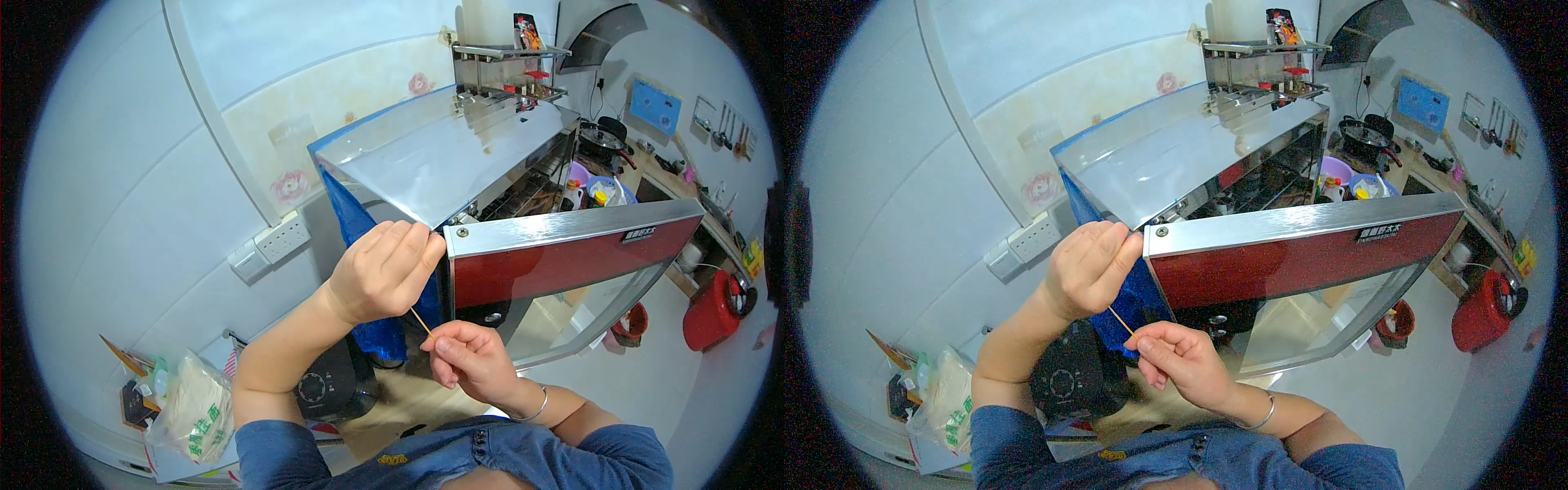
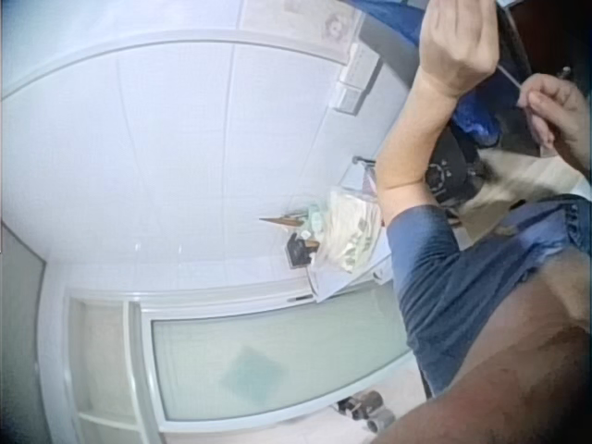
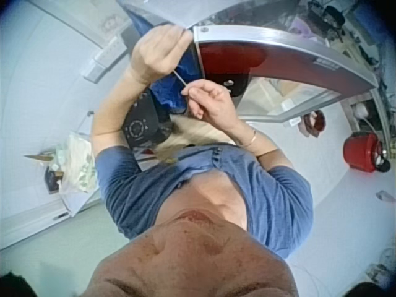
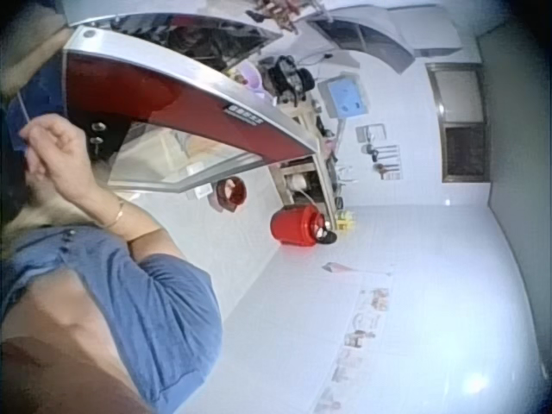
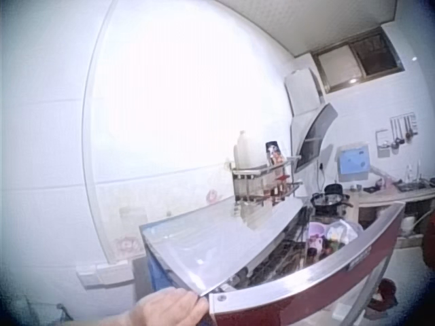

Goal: The person uses a small wooden stick and then a flat scraping tool to clean or adjust the edge of an appliance door, focusing on the seal and upper corner.

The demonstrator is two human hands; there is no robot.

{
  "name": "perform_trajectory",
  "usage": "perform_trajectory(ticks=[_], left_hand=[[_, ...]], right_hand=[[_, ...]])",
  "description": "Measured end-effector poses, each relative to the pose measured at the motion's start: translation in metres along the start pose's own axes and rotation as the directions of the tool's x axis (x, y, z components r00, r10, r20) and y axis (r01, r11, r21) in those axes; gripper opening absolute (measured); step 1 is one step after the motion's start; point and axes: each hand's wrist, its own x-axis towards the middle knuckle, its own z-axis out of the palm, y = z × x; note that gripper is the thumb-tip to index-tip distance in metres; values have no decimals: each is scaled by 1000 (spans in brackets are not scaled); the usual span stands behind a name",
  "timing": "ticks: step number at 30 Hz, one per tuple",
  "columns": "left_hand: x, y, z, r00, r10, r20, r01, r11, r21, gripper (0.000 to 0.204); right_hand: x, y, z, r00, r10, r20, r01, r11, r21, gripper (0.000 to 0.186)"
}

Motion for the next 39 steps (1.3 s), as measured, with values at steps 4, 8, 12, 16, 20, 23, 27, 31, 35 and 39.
perform_trajectory(ticks=[4, 8, 12, 16, 20, 23, 27, 31, 35, 39], left_hand=[[3, 0, 0, 1000, 2, 5, -2, 1000, -9, 30], [3, 1, 0, 1000, 9, -1, -9, 1000, -20, 28], [-3, -1, 4, 993, -90, -77, 76, 982, -175, 26], [-12, 11, 17, 941, -264, -213, 197, 936, -290, 22], [-15, 12, 16, 945, -262, -195, 213, 947, -242, 26], [-11, 14, 9, 977, -151, -148, 133, 983, -124, 32], [-9, 32, 13, 965, -230, -124, 234, 972, 19, 36], [-8, 39, 24, 939, -290, -184, 307, 949, 68, 33], [-11, 46, 27, 890, -401, -218, 416, 909, 25, 24], [-4, 54, 34, 659, -704, -263, 560, 694, -453, 17]], right_hand=[[0, 1, -1, 1000, -22, 16, 21, 1000, 17, 20], [-3, -2, 1, 999, -25, -20, 25, 999, -31, 17], [-8, 0, 2, 999, -50, 9, 50, 999, 7, 20], [-11, -2, 6, 994, -77, -83, 63, 984, -165, 19], [-13, -7, 9, 961, -247, -127, 194, 925, -327, 16], [-14, -10, 4, 897, -435, -71, 333, 774, -538, 13], [-21, -16, 7, 882, -470, -23, 342, 675, -654, 13], [-25, -26, 10, 877, -479, 44, 347, 566, -748, 14], [-20, -40, 3, 750, -640, 168, 412, 254, -875, 12], [-13, -79, -2, 629, -727, 274, 305, -93, -948, 14]])
